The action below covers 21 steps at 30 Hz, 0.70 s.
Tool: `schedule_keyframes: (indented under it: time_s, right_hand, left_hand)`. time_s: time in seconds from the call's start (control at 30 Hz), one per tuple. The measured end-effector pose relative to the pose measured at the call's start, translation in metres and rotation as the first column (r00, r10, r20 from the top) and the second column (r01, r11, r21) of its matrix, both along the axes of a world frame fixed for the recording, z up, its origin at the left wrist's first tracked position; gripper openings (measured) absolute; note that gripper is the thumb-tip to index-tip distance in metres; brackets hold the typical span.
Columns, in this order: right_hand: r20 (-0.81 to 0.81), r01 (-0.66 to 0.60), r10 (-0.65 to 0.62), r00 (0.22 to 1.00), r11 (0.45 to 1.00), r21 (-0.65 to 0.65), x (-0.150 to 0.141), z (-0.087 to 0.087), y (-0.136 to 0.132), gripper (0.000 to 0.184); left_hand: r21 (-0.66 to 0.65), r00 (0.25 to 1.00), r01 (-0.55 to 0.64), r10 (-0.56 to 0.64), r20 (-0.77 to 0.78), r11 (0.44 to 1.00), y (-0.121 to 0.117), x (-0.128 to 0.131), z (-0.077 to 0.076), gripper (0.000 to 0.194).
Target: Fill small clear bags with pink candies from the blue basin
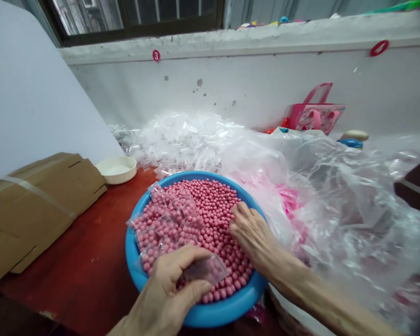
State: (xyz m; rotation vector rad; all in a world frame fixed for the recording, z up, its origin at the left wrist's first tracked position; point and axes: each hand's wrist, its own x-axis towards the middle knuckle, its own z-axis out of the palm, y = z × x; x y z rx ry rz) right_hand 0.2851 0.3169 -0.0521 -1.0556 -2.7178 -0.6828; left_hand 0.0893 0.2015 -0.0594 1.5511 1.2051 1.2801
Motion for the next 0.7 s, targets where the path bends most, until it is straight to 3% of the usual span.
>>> schedule_keyframes:
  time_s: [0.07, 0.13, 0.23, 0.37, 0.47, 0.53, 0.63, 0.7]
  right_hand:
    - [0.068, -0.109, 0.105, 0.992, 0.992, 0.064, 0.002, -0.002, 0.000, 0.018]
    - [0.041, -0.268, 0.266, 0.963, 0.962, 0.049, 0.011, -0.001, 0.003, 0.024]
    - [-0.124, -0.429, 0.411, 0.903, 0.871, -0.240, 0.023, 0.008, 0.007, 0.030]
    - [-0.335, -0.396, 0.228, 0.914, 0.678, -0.619, 0.016, 0.013, 0.009, 0.025]
    - [-0.352, -0.320, 0.024, 0.936, 0.478, -0.818, 0.003, 0.008, 0.013, 0.017]
    - [-0.362, -0.307, -0.088, 0.928, 0.368, -0.878, -0.002, 0.005, 0.016, 0.017]
    - [-0.391, -0.328, -0.198, 0.899, 0.288, -0.900, -0.002, 0.005, 0.020, 0.009]
    - [-0.406, -0.369, -0.315, 0.858, 0.173, -0.913, 0.000, 0.006, 0.020, 0.012]
  left_hand:
    - [0.105, 0.994, -0.013, 0.024, -0.106, 0.994, -0.005, 0.000, -0.004, 0.032]
    - [0.150, 0.989, -0.014, 0.037, -0.147, 0.989, -0.007, 0.001, -0.006, 0.033]
    - [0.160, 0.985, -0.003, 0.031, -0.171, 0.987, -0.008, 0.001, -0.009, 0.035]
    - [0.149, 0.990, -0.033, 0.053, -0.127, 0.988, -0.005, 0.003, -0.014, 0.035]
    - [0.129, 0.992, -0.121, 0.125, -0.025, 0.984, -0.005, 0.003, -0.019, 0.031]
    - [0.100, 0.985, -0.166, 0.161, 0.055, 0.981, -0.005, 0.002, -0.021, 0.028]
    - [0.021, 0.969, -0.211, 0.206, 0.135, 0.977, -0.006, 0.000, -0.021, 0.025]
    - [-0.038, 0.957, -0.239, 0.242, 0.162, 0.970, -0.005, -0.001, -0.020, 0.024]
